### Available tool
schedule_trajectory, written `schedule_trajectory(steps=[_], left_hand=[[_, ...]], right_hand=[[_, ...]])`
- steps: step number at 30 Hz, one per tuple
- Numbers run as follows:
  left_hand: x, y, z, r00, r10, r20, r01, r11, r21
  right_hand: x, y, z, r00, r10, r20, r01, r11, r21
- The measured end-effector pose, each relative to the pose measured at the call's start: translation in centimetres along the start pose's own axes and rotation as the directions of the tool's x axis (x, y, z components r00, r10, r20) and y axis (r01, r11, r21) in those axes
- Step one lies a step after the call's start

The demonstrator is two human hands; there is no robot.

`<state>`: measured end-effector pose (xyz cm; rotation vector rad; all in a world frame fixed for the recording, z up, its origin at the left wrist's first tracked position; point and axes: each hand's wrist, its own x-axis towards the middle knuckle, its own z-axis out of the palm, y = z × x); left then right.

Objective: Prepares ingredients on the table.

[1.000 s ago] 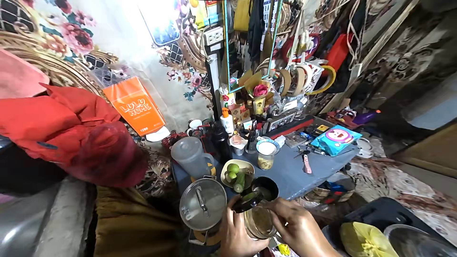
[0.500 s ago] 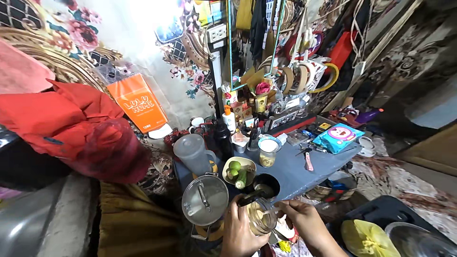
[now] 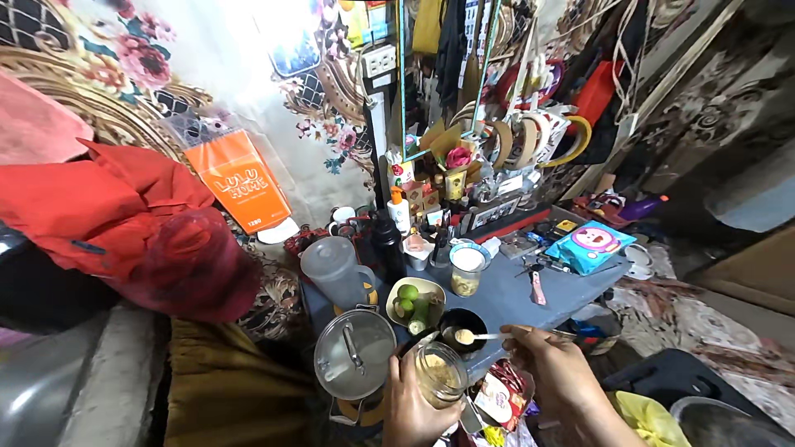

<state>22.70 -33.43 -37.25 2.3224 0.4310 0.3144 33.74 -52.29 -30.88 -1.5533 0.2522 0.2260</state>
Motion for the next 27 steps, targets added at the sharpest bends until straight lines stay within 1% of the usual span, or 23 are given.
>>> schedule_trajectory(steps=[2,3,4,5,6,7,8,9,10,11,12,13,14,15,17,19,20,21,22,23,25,26,27], left_hand=[[0.0,-0.1,-0.1,1.000,-0.013,-0.018,0.013,1.000,-0.002],[-0.1,-0.2,-0.1,0.999,-0.014,-0.031,0.014,1.000,-0.002],[-0.1,-0.3,-0.2,0.999,-0.012,-0.042,0.012,1.000,-0.002],[-0.2,-0.4,-0.2,0.999,-0.007,-0.052,0.007,1.000,-0.002],[-0.3,-0.6,-0.3,0.998,0.001,-0.064,-0.001,1.000,0.002],[-0.4,-0.8,-0.3,0.997,0.009,-0.074,-0.008,1.000,0.006],[-0.6,-0.9,-0.4,0.997,0.011,-0.081,-0.010,1.000,0.010],[-0.7,-0.9,-0.5,0.996,0.007,-0.084,-0.006,1.000,0.015],[-0.7,-0.9,-0.7,0.997,0.000,-0.083,0.001,1.000,0.013],[-0.8,-0.9,-0.9,0.997,-0.007,-0.080,0.007,1.000,0.010],[-0.8,-1.0,-1.1,0.997,-0.008,-0.082,0.008,1.000,0.003],[-0.9,-1.1,-1.2,0.996,-0.006,-0.086,0.006,1.000,0.000],[-1.0,-1.2,-1.3,0.997,-0.012,-0.080,0.012,1.000,-0.002],[-1.0,-1.2,-1.4,0.997,-0.019,-0.068,0.019,1.000,-0.004],[-1.0,-1.2,-1.6,0.998,-0.017,-0.053,0.016,1.000,-0.017],[-1.0,-1.2,-1.7,0.998,0.004,-0.066,-0.007,0.999,-0.042],[-1.0,-1.2,-1.8,0.997,0.013,-0.074,-0.017,0.998,-0.055],[-1.0,-1.1,-1.9,0.997,0.017,-0.071,-0.023,0.997,-0.074],[-1.0,-1.0,-1.9,0.997,0.025,-0.067,-0.031,0.995,-0.098],[-1.0,-0.9,-1.9,0.997,0.040,-0.070,-0.048,0.992,-0.119],[-1.2,-0.6,-2.0,0.993,0.082,-0.083,-0.095,0.982,-0.166],[-1.2,-0.4,-2.1,0.991,0.103,-0.081,-0.117,0.974,-0.196],[-1.3,-0.2,-2.3,0.988,0.128,-0.083,-0.143,0.963,-0.228]], right_hand=[[1.5,0.4,0.1,0.998,-0.033,-0.054,0.031,0.999,-0.044],[2.2,1.1,0.2,0.994,-0.076,-0.074,0.069,0.993,-0.098],[3.1,2.2,0.4,0.987,-0.146,-0.071,0.131,0.974,-0.182],[3.9,3.8,0.4,0.970,-0.243,-0.025,0.223,0.925,-0.306],[4.7,5.7,0.2,0.938,-0.338,0.073,0.333,0.825,-0.457],[5.4,7.4,0.0,0.882,-0.422,0.209,0.459,0.669,-0.585],[5.8,8.9,0.0,0.806,-0.487,0.336,0.571,0.488,-0.660],[5.9,9.9,0.0,0.730,-0.533,0.428,0.645,0.329,-0.690],[5.9,10.3,0.2,0.666,-0.572,0.478,0.686,0.218,-0.694],[5.6,10.2,0.4,0.618,-0.611,0.494,0.708,0.159,-0.688],[5.1,9.7,0.6,0.585,-0.645,0.492,0.720,0.134,-0.681],[4.6,9.0,0.8,0.565,-0.674,0.475,0.727,0.135,-0.673],[4.0,8.1,0.9,0.564,-0.695,0.446,0.731,0.169,-0.661],[3.2,7.1,1.1,0.584,-0.703,0.406,0.733,0.243,-0.635],[1.5,4.7,1.3,0.679,-0.670,0.300,0.703,0.477,-0.527],[-0.5,2.2,1.5,0.810,-0.535,0.240,0.586,0.748,-0.313],[-1.5,1.2,1.7,0.850,-0.460,0.257,0.511,0.839,-0.189],[-2.2,0.6,1.8,0.856,-0.419,0.303,0.469,0.876,-0.114],[-2.8,0.5,2.0,0.834,-0.422,0.354,0.480,0.873,-0.090],[-3.2,0.7,2.2,0.791,-0.461,0.402,0.541,0.835,-0.106],[-3.8,1.2,2.9,0.686,-0.548,0.478,0.690,0.698,-0.191],[-4.1,1.2,3.2,0.659,-0.577,0.483,0.731,0.642,-0.231],[-4.3,1.0,3.4,0.657,-0.597,0.460,0.741,0.625,-0.246]])
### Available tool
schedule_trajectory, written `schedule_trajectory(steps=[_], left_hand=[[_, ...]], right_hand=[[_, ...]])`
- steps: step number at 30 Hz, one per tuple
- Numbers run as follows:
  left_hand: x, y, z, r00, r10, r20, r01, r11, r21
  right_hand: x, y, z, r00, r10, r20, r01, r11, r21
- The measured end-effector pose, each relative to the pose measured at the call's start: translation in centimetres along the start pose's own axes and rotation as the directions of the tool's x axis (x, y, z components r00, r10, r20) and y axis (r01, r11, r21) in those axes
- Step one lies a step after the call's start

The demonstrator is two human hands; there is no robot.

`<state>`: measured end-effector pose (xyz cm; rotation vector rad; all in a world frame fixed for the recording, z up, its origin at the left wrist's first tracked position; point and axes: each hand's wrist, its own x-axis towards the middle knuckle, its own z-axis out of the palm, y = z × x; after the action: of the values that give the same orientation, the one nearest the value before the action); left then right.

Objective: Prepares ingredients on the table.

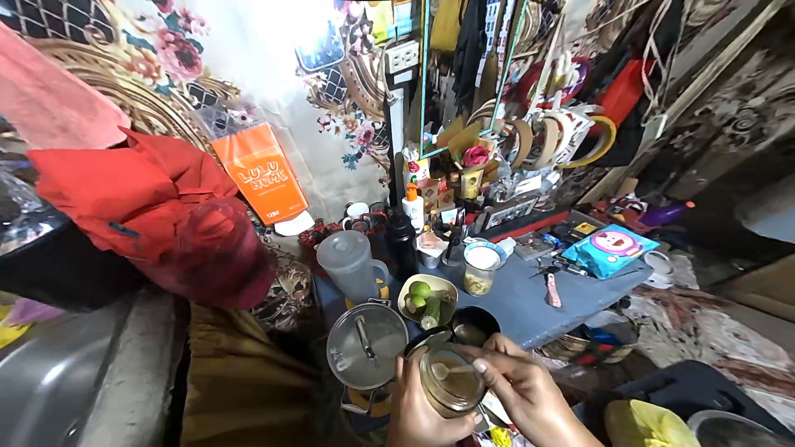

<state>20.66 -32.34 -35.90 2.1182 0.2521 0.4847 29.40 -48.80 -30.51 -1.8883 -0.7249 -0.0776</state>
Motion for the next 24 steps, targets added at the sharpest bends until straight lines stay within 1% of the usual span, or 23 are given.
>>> schedule_trajectory(steps=[2,3,4,5,6,7,8,9,10,11,13,15,17,18,20,21,22,23,24], left_hand=[[0.0,0.6,-0.5,0.999,0.054,0.008,-0.053,0.995,-0.089],[0.0,1.1,-0.8,0.997,0.071,0.023,-0.066,0.985,-0.158],[0.0,1.6,-1.2,0.996,0.074,0.056,-0.059,0.971,-0.233],[-0.1,2.2,-1.6,0.992,0.069,0.106,-0.034,0.951,-0.308],[-0.1,2.8,-2.1,0.983,0.070,0.170,0.000,0.924,-0.382],[-0.2,3.4,-2.5,0.969,0.085,0.230,0.030,0.890,-0.456],[-0.3,3.9,-2.7,0.954,0.111,0.279,0.054,0.852,-0.522],[-0.6,4.5,-2.9,0.936,0.142,0.321,0.074,0.815,-0.574],[-0.9,5.1,-3.0,0.918,0.170,0.357,0.093,0.785,-0.613],[-1.1,5.6,-3.1,0.904,0.196,0.381,0.103,0.763,-0.637],[-1.5,6.6,-3.3,0.884,0.246,0.396,0.104,0.724,-0.682],[-1.6,7.0,-3.5,0.871,0.296,0.392,0.095,0.682,-0.726],[-1.3,7.3,-3.9,0.845,0.350,0.403,0.074,0.671,-0.738],[-1.1,7.5,-4.1,0.835,0.368,0.410,0.062,0.676,-0.734],[-1.0,7.9,-4.1,0.823,0.390,0.413,0.042,0.683,-0.729],[-1.1,8.1,-4.0,0.823,0.392,0.410,0.038,0.683,-0.729],[-1.2,8.2,-3.8,0.824,0.397,0.404,0.035,0.677,-0.735],[-1.3,8.2,-3.6,0.823,0.400,0.403,0.037,0.670,-0.741],[-1.5,8.2,-3.6,0.825,0.388,0.411,0.051,0.672,-0.738]], right_hand=[[0.6,-0.8,-0.7,0.994,0.062,-0.085,-0.058,0.997,0.046],[1.0,-0.9,-1.2,0.985,0.127,-0.114,-0.116,0.988,0.102],[1.4,-0.8,-1.8,0.972,0.216,-0.091,-0.198,0.964,0.178],[1.8,-0.6,-2.5,0.954,0.299,-0.010,-0.286,0.922,0.262],[2.0,-0.2,-3.0,0.931,0.349,0.109,-0.364,0.860,0.357],[2.0,0.3,-3.5,0.906,0.345,0.246,-0.422,0.789,0.447],[1.9,0.6,-3.7,0.882,0.289,0.373,-0.458,0.714,0.530],[1.8,0.7,-3.9,0.857,0.211,0.470,-0.481,0.655,0.583],[1.6,0.6,-4.0,0.834,0.127,0.537,-0.491,0.616,0.616],[1.4,0.5,-4.0,0.811,0.037,0.583,-0.488,0.591,0.642],[1.2,0.1,-4.1,0.768,-0.108,0.631,-0.483,0.551,0.681],[1.4,-0.6,-4.5,0.740,-0.169,0.651,-0.475,0.554,0.684],[1.5,-1.5,-5.0,0.735,-0.166,0.657,-0.474,0.567,0.674],[1.5,-1.9,-5.1,0.742,-0.156,0.652,-0.482,0.552,0.681],[1.4,-2.6,-5.4,0.795,-0.112,0.596,-0.485,0.473,0.736],[1.3,-2.8,-5.6,0.834,-0.082,0.545,-0.466,0.425,0.776],[1.2,-2.9,-6.1,0.870,-0.062,0.489,-0.427,0.400,0.811],[1.2,-3.0,-6.8,0.898,-0.058,0.437,-0.373,0.426,0.824],[1.1,-3.0,-7.7,0.910,-0.097,0.403,-0.305,0.502,0.809]])
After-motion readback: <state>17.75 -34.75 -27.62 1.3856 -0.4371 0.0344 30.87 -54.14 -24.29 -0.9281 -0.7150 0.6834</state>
